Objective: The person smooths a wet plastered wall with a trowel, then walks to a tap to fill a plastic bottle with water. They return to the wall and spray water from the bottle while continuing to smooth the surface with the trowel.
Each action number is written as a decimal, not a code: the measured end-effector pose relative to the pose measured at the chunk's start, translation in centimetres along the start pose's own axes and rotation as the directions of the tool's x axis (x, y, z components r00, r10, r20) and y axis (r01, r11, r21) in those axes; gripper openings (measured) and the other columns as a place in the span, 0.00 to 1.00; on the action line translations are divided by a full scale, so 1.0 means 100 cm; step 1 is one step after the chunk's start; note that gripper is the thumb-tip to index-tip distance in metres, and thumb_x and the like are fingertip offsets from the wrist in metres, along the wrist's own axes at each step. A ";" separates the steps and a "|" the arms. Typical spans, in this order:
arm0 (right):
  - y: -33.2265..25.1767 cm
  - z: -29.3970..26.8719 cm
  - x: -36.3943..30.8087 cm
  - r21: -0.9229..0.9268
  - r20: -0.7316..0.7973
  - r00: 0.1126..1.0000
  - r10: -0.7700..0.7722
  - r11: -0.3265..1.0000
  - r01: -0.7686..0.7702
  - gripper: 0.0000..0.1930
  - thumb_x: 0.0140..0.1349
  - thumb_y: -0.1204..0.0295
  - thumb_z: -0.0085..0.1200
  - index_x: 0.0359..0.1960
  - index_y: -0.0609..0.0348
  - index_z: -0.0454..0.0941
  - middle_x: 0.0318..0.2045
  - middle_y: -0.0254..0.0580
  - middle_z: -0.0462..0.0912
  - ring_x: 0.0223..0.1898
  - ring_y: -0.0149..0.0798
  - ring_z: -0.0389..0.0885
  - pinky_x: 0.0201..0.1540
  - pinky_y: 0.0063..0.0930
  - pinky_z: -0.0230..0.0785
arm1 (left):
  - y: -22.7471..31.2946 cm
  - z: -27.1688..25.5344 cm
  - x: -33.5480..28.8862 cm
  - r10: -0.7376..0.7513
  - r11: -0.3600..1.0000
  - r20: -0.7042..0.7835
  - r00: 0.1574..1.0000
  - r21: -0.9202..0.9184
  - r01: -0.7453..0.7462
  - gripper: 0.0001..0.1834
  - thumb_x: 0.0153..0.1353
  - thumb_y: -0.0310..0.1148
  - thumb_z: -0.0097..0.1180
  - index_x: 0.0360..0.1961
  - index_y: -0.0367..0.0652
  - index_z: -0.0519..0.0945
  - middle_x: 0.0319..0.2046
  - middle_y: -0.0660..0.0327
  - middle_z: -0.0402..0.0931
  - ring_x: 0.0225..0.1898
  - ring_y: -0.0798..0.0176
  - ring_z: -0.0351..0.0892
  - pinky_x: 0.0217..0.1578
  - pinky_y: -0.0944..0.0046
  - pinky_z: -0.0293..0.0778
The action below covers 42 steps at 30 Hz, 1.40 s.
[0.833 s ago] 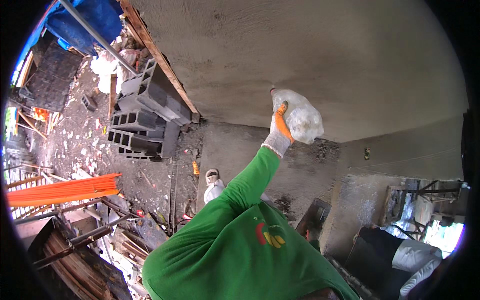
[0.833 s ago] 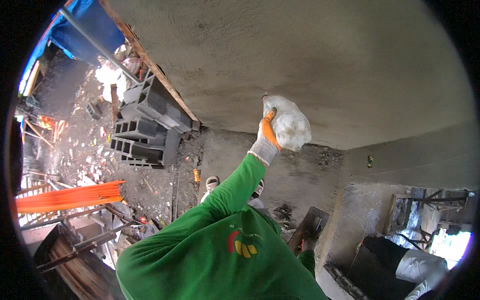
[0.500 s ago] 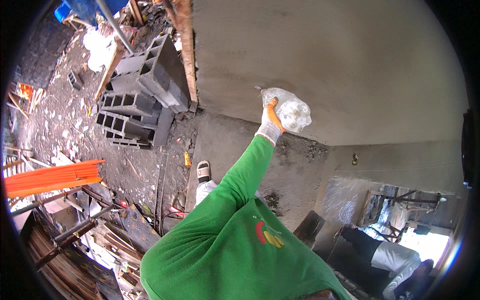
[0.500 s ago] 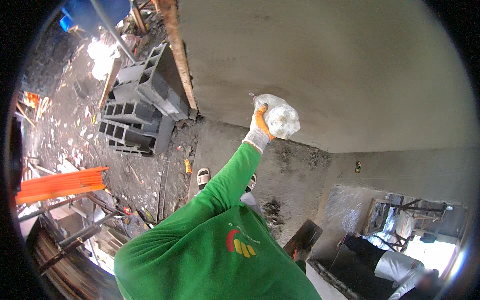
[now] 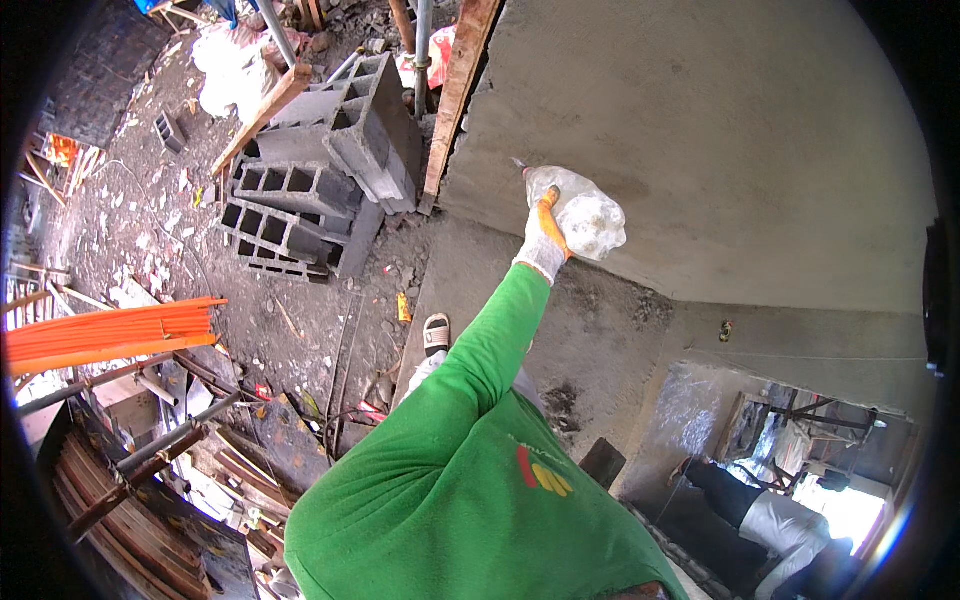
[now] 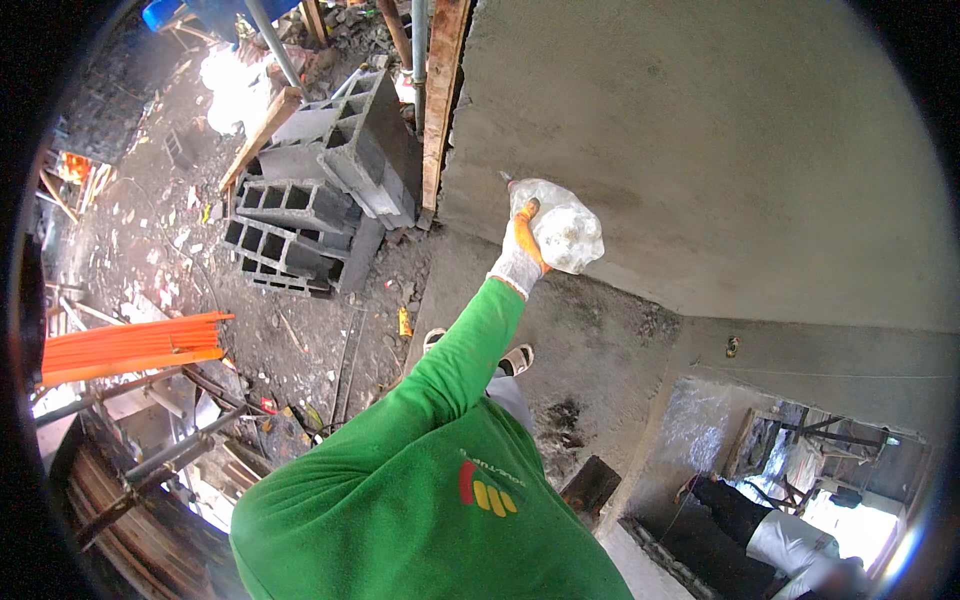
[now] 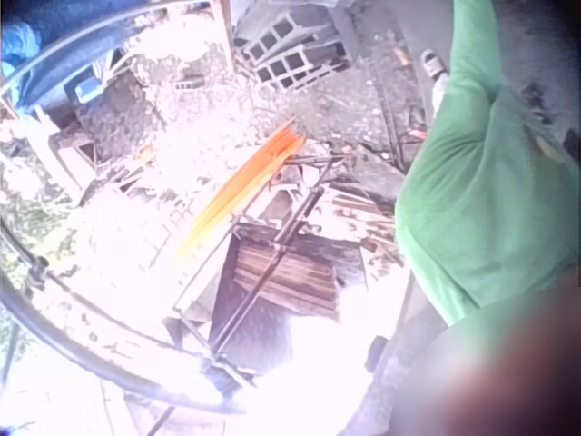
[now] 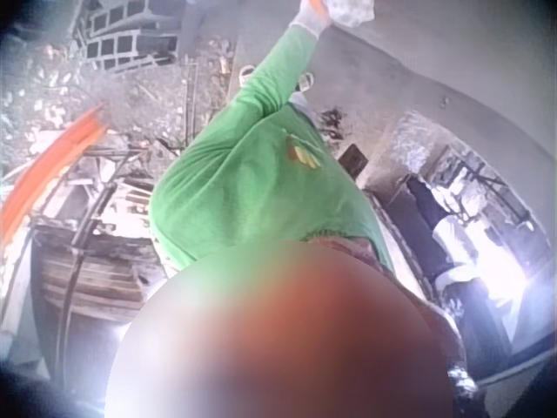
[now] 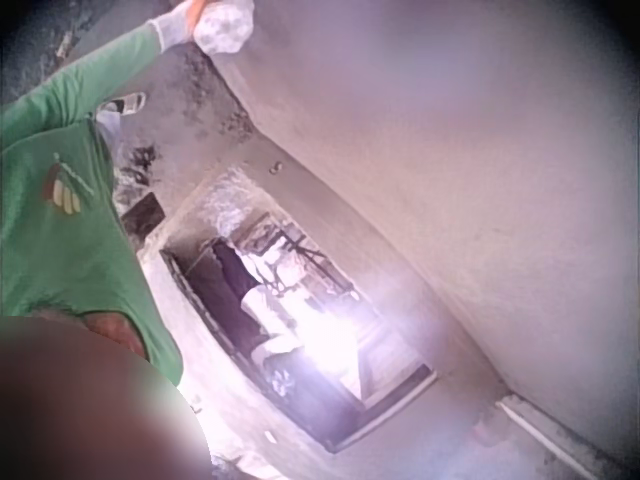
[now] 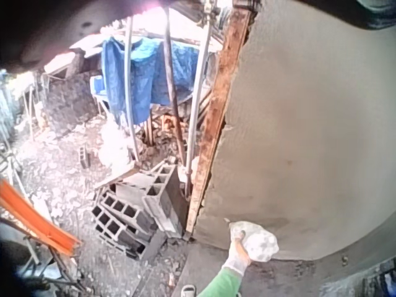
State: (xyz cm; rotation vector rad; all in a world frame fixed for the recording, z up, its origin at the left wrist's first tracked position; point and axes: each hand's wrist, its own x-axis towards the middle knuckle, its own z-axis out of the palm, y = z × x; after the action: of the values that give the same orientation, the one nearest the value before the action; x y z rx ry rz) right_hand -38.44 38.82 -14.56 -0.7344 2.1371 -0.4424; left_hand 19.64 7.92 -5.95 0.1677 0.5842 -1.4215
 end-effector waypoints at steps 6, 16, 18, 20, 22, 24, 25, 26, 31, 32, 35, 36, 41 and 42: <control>-0.002 0.019 -0.012 0.022 -0.004 1.000 -0.001 1.000 0.001 0.34 0.64 0.51 0.59 0.68 0.43 0.62 0.16 0.33 0.69 0.10 0.34 0.63 0.10 0.35 0.56 | 0.007 0.026 -0.035 0.030 0.994 0.120 0.992 0.101 -0.042 0.25 0.64 0.42 0.56 0.60 0.45 0.72 0.51 0.51 0.79 0.50 0.44 0.80 0.52 0.38 0.77; 0.006 0.024 -0.026 0.019 0.009 0.999 0.040 0.999 -0.040 0.34 0.65 0.50 0.58 0.69 0.44 0.61 0.13 0.33 0.67 0.09 0.35 0.61 0.09 0.35 0.54 | -0.040 0.113 -0.091 -0.026 1.000 0.331 0.943 0.015 0.022 0.30 0.62 0.48 0.59 0.60 0.44 0.73 0.51 0.51 0.80 0.50 0.46 0.81 0.54 0.39 0.77; 0.002 0.018 -0.030 0.024 0.004 0.999 0.047 0.999 -0.047 0.34 0.65 0.50 0.58 0.69 0.44 0.61 0.13 0.33 0.67 0.09 0.35 0.61 0.09 0.36 0.54 | -0.058 0.113 -0.100 -0.092 0.995 0.342 0.935 -0.008 0.101 0.30 0.62 0.49 0.60 0.59 0.43 0.73 0.50 0.51 0.80 0.50 0.46 0.81 0.54 0.39 0.76; -0.007 0.011 -0.033 0.041 -0.005 0.999 0.052 0.998 -0.052 0.34 0.65 0.50 0.58 0.70 0.44 0.61 0.12 0.33 0.67 0.09 0.35 0.60 0.09 0.36 0.54 | -0.064 0.107 -0.104 -0.103 0.992 0.325 0.940 -0.038 0.122 0.30 0.61 0.49 0.60 0.60 0.44 0.73 0.51 0.50 0.80 0.50 0.45 0.81 0.54 0.39 0.76; -0.020 0.005 -0.035 0.054 -0.003 0.998 0.060 0.997 -0.060 0.34 0.65 0.50 0.58 0.70 0.44 0.61 0.12 0.33 0.66 0.09 0.35 0.60 0.08 0.36 0.53 | -0.064 0.102 -0.105 -0.139 0.983 0.300 0.944 -0.077 0.169 0.29 0.62 0.49 0.59 0.60 0.44 0.73 0.51 0.50 0.80 0.50 0.44 0.81 0.54 0.39 0.76; -0.035 0.000 -0.035 -0.060 -0.026 0.998 0.060 0.996 -0.061 0.35 0.67 0.51 0.56 0.72 0.42 0.57 0.14 0.31 0.69 0.10 0.32 0.62 0.09 0.32 0.55 | -0.062 0.100 -0.105 -0.140 0.981 0.300 0.944 -0.085 0.173 0.28 0.62 0.48 0.59 0.59 0.44 0.73 0.50 0.50 0.80 0.50 0.45 0.81 0.54 0.39 0.77; -0.042 -0.002 -0.034 -0.100 0.004 1.000 -0.026 0.995 0.026 0.35 0.68 0.53 0.56 0.73 0.41 0.56 0.15 0.30 0.69 0.10 0.31 0.62 0.09 0.31 0.56 | -0.062 0.101 -0.104 -0.084 0.989 0.233 0.969 -0.096 0.109 0.28 0.63 0.48 0.59 0.59 0.43 0.74 0.50 0.50 0.80 0.50 0.45 0.81 0.54 0.39 0.77; -0.049 -0.005 -0.031 -0.157 0.010 0.991 -0.137 0.978 0.137 0.35 0.69 0.54 0.55 0.73 0.40 0.54 0.15 0.30 0.69 0.10 0.31 0.62 0.09 0.31 0.56 | -0.062 0.103 -0.104 -0.044 0.994 0.229 0.972 -0.092 0.067 0.27 0.63 0.47 0.58 0.59 0.43 0.74 0.50 0.51 0.80 0.50 0.46 0.81 0.53 0.40 0.77; -0.075 -0.013 0.000 -0.140 0.060 0.997 -0.052 0.988 0.060 0.36 0.69 0.58 0.54 0.75 0.41 0.51 0.27 0.38 0.73 0.15 0.32 0.68 0.11 0.30 0.63 | -0.075 0.105 -0.097 0.047 0.990 0.274 0.961 -0.139 -0.009 0.26 0.63 0.45 0.60 0.59 0.45 0.73 0.51 0.52 0.80 0.51 0.47 0.81 0.55 0.40 0.76; -0.077 -0.016 0.008 -0.169 0.069 0.995 -0.065 0.983 0.076 0.37 0.69 0.57 0.54 0.75 0.42 0.50 0.29 0.39 0.73 0.16 0.33 0.69 0.11 0.30 0.64 | -0.077 0.099 -0.095 0.023 0.990 0.269 0.963 -0.142 0.016 0.26 0.64 0.45 0.60 0.59 0.45 0.74 0.51 0.52 0.80 0.51 0.47 0.81 0.54 0.40 0.76; -0.080 -0.023 0.039 -0.259 0.109 0.990 -0.092 0.959 0.117 0.38 0.68 0.55 0.54 0.75 0.43 0.49 0.36 0.45 0.73 0.19 0.35 0.72 0.12 0.31 0.66 | -0.084 0.074 -0.082 0.016 0.984 0.184 0.983 -0.179 0.017 0.26 0.64 0.46 0.59 0.59 0.47 0.74 0.51 0.52 0.80 0.51 0.46 0.81 0.54 0.39 0.76; -0.078 -0.024 0.049 -0.284 0.119 0.988 -0.096 0.951 0.127 0.39 0.68 0.55 0.54 0.76 0.44 0.49 0.38 0.46 0.73 0.20 0.35 0.73 0.12 0.31 0.67 | -0.089 0.064 -0.077 0.007 0.981 0.139 0.990 -0.192 0.020 0.26 0.64 0.46 0.59 0.59 0.47 0.74 0.52 0.52 0.80 0.51 0.46 0.81 0.54 0.38 0.76; -0.068 -0.038 0.093 -0.428 0.166 0.977 -0.135 0.883 0.194 0.41 0.67 0.52 0.54 0.76 0.46 0.47 0.49 0.55 0.73 0.24 0.38 0.78 0.13 0.32 0.71 | -0.131 0.035 -0.040 -0.030 0.980 0.106 0.994 -0.190 0.050 0.28 0.63 0.48 0.59 0.60 0.46 0.73 0.52 0.53 0.79 0.51 0.46 0.81 0.55 0.39 0.75; -0.066 -0.041 0.100 -0.468 0.165 0.977 -0.132 0.862 0.196 0.42 0.66 0.51 0.54 0.76 0.47 0.47 0.52 0.57 0.73 0.25 0.39 0.79 0.14 0.32 0.72 | -0.147 0.035 -0.034 0.008 0.991 0.076 0.997 -0.137 0.003 0.28 0.63 0.48 0.58 0.60 0.46 0.73 0.52 0.52 0.79 0.52 0.46 0.80 0.55 0.39 0.75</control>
State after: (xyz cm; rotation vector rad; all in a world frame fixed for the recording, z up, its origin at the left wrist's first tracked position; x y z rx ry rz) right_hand -44.32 27.62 -14.39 -1.1998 2.0870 0.0663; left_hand 6.45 6.89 2.03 0.0045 0.6163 -1.3742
